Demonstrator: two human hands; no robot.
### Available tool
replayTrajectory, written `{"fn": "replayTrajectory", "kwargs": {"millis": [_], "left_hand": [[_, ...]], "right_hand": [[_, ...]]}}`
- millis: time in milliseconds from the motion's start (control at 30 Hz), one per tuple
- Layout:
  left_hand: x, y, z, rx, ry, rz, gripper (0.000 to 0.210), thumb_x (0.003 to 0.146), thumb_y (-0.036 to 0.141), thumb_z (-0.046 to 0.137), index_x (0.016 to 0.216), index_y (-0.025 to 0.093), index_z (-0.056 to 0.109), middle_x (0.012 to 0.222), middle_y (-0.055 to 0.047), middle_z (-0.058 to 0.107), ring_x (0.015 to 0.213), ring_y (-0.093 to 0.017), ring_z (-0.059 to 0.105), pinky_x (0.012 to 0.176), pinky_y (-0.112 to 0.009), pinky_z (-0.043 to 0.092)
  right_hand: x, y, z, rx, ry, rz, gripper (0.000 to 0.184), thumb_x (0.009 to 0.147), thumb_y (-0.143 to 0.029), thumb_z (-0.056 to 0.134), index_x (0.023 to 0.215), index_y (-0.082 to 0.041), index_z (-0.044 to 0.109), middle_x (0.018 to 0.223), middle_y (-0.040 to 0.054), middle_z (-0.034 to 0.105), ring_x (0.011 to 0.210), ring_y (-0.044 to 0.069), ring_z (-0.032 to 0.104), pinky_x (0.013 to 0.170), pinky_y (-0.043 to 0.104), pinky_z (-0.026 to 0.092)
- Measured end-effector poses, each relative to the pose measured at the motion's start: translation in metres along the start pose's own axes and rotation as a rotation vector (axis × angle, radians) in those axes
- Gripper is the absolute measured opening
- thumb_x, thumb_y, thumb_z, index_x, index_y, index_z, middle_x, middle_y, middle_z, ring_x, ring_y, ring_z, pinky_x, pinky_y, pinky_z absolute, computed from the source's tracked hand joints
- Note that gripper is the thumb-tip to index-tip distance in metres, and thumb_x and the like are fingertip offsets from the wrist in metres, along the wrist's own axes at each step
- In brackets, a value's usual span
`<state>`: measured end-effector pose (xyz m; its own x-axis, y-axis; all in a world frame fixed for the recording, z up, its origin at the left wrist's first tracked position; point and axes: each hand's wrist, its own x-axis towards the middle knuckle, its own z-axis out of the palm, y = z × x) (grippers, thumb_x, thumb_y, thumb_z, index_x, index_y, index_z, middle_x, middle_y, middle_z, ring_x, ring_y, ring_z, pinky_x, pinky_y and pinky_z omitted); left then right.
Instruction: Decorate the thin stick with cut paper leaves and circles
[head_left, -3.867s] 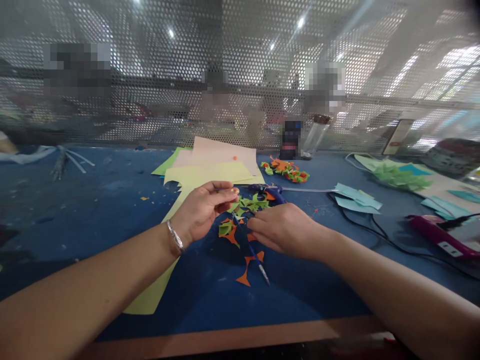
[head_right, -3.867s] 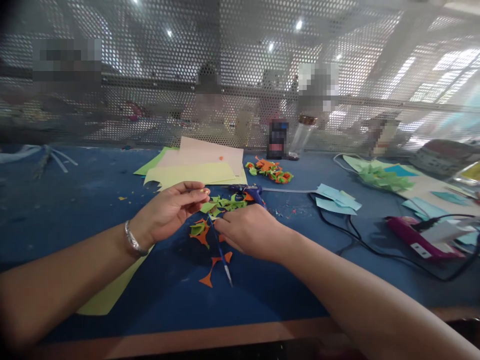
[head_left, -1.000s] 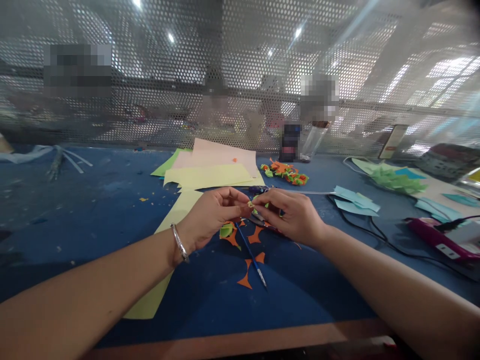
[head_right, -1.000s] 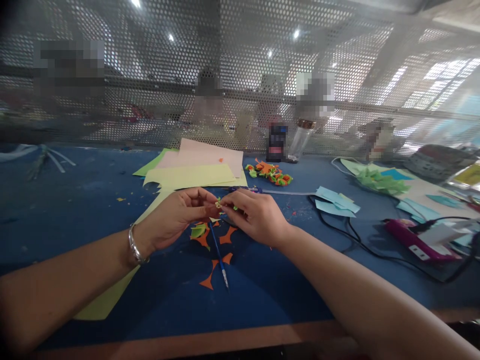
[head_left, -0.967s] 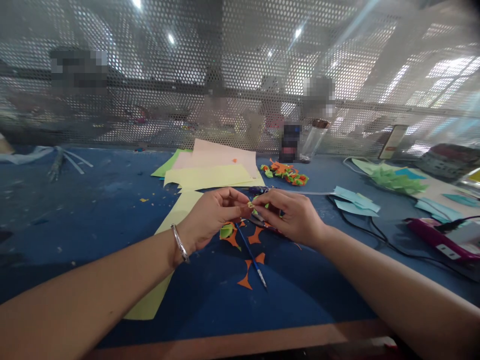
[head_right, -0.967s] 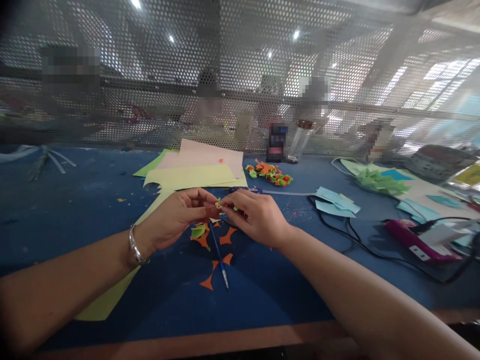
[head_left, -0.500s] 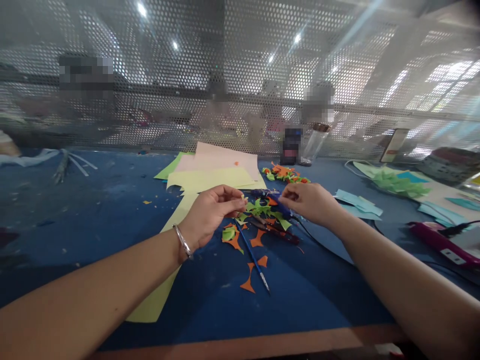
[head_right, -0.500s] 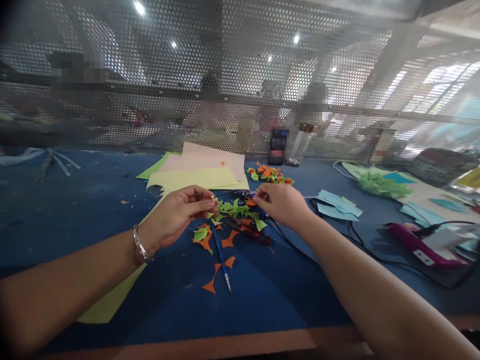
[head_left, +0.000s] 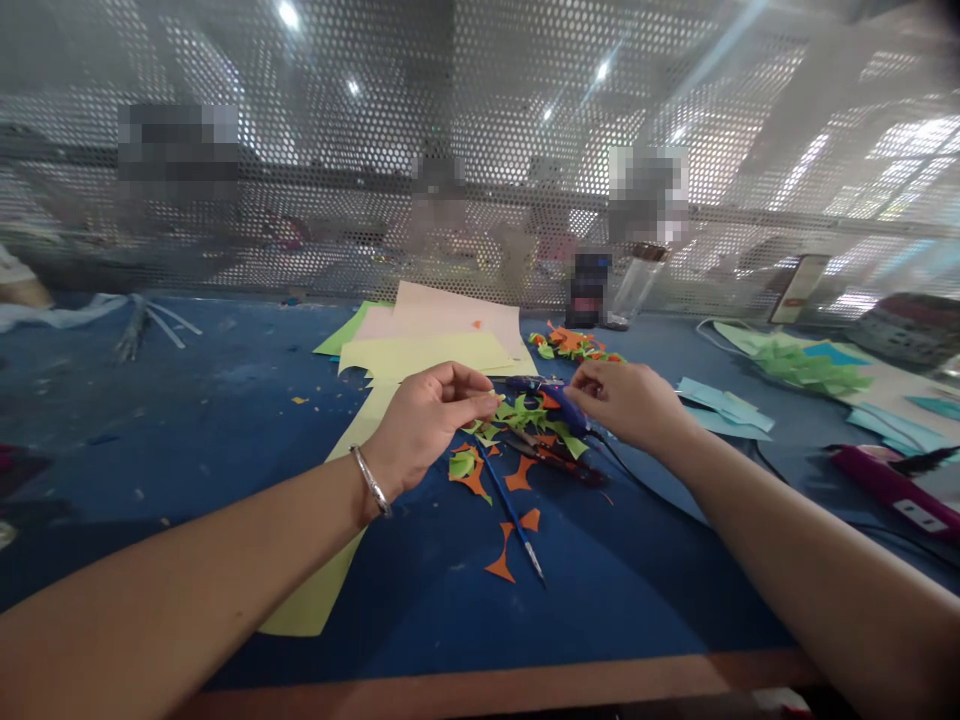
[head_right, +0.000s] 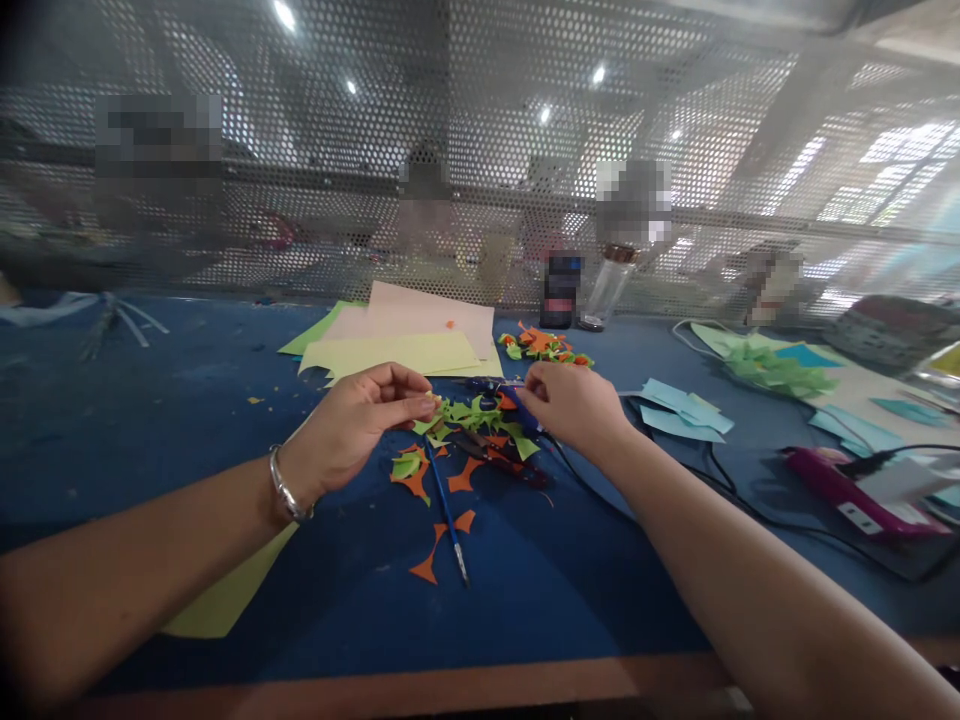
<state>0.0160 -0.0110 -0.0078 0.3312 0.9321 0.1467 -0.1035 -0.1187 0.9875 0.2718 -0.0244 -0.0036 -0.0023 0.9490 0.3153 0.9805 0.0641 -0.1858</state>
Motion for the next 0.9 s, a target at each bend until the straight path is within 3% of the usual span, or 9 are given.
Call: {"fn": "replayTrajectory", "kwargs": {"millis": [167,333,900], "left_hand": [[-0.005,0.003,0.006,-0.042,-0.045,-0.021,0.020,0.071,0.018,0.080,0.086,0.016,0.066,0.079,-0.001,0.068,0.072,-0.012,0.065,0.074,-0.028,0.051],[-0.008,0.002,0.008,-0.027,-0.096,-0.037,0.023,0.073,0.020,0.080,0.091,0.016,0.066,0.079,0.000,0.068,0.074,-0.011,0.063,0.072,-0.025,0.049],[-0.010,0.000,0.011,0.078,-0.087,-0.004,0.021,0.074,0.016,0.076,0.092,0.016,0.065,0.076,-0.001,0.070,0.071,-0.013,0.065,0.070,-0.026,0.050]], "right_hand": [[-0.016,-0.028,-0.004,0.348,0.119,-0.314,0.013,0.090,-0.030,0.059,0.089,-0.020,0.069,0.078,0.0003,0.068,0.065,0.013,0.060,0.061,0.024,0.043],[-0.028,-0.047,0.002,0.413,0.111,-0.511,0.013,0.091,-0.025,0.060,0.101,-0.019,0.068,0.090,0.0025,0.069,0.071,0.012,0.061,0.066,0.024,0.046],[-0.033,-0.050,0.007,0.431,0.198,-0.568,0.013,0.095,-0.024,0.057,0.100,-0.020,0.068,0.087,0.0028,0.069,0.067,0.011,0.059,0.065,0.024,0.046]]}}
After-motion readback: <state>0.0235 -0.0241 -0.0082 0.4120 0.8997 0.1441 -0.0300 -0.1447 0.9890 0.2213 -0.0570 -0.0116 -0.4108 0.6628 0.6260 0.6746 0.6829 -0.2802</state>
